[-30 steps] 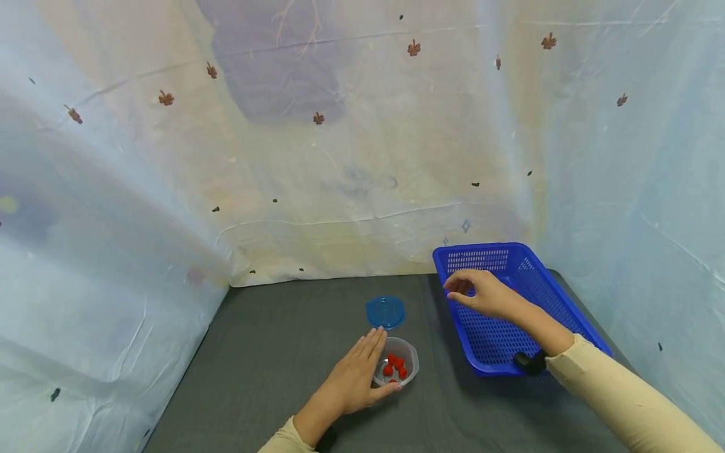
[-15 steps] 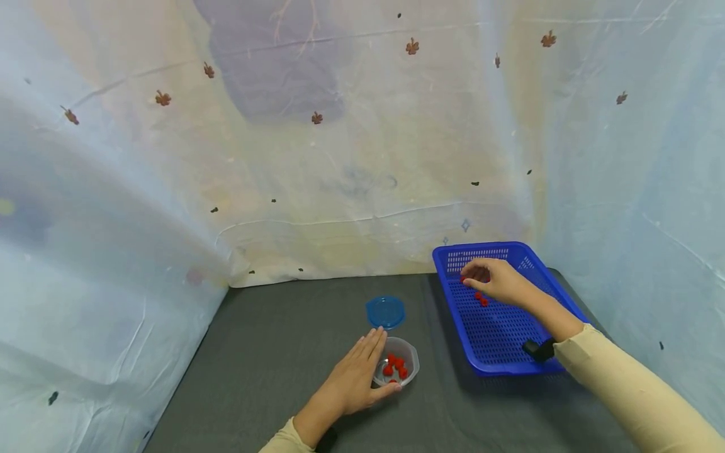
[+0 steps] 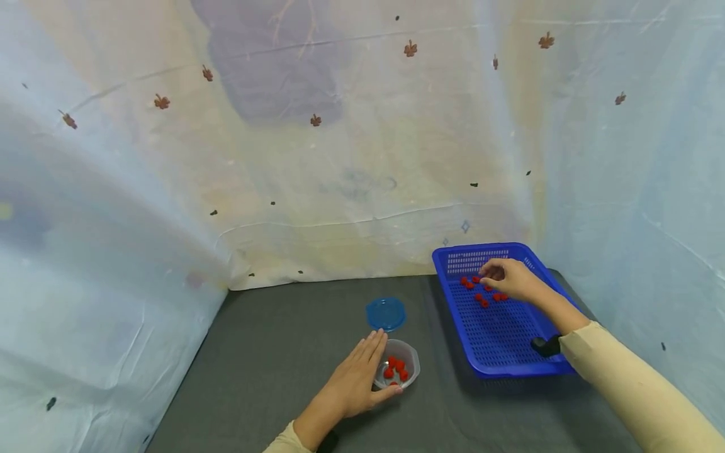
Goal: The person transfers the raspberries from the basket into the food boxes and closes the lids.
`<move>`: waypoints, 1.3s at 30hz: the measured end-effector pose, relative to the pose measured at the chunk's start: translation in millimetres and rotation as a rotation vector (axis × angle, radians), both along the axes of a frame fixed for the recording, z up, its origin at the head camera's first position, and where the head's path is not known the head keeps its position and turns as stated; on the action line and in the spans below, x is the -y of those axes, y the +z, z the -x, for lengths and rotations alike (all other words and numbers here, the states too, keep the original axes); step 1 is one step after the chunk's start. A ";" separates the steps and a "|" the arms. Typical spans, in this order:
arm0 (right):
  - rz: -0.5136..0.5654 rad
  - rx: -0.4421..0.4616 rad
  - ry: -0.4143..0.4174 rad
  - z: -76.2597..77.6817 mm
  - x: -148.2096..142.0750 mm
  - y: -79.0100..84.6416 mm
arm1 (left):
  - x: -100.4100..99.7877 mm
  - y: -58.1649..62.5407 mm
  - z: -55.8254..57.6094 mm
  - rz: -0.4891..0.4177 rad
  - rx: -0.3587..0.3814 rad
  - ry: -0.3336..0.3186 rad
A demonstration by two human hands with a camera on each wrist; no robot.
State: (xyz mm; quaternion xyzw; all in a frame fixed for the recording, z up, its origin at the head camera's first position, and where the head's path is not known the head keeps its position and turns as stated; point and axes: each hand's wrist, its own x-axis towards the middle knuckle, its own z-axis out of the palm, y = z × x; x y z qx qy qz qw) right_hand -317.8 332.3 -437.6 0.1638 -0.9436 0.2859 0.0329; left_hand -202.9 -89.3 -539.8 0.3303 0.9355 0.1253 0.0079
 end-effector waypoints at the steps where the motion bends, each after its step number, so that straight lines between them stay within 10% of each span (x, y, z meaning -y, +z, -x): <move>1: -0.002 -0.001 -0.005 1.8 -1.9 -1.0 | 0.2 -0.1 0.1 0.001 -0.001 0.003; 39: -0.170 0.106 -0.021 29.3 -41.4 -51.2 | 0.8 1.5 -2.0 0.003 -0.007 0.000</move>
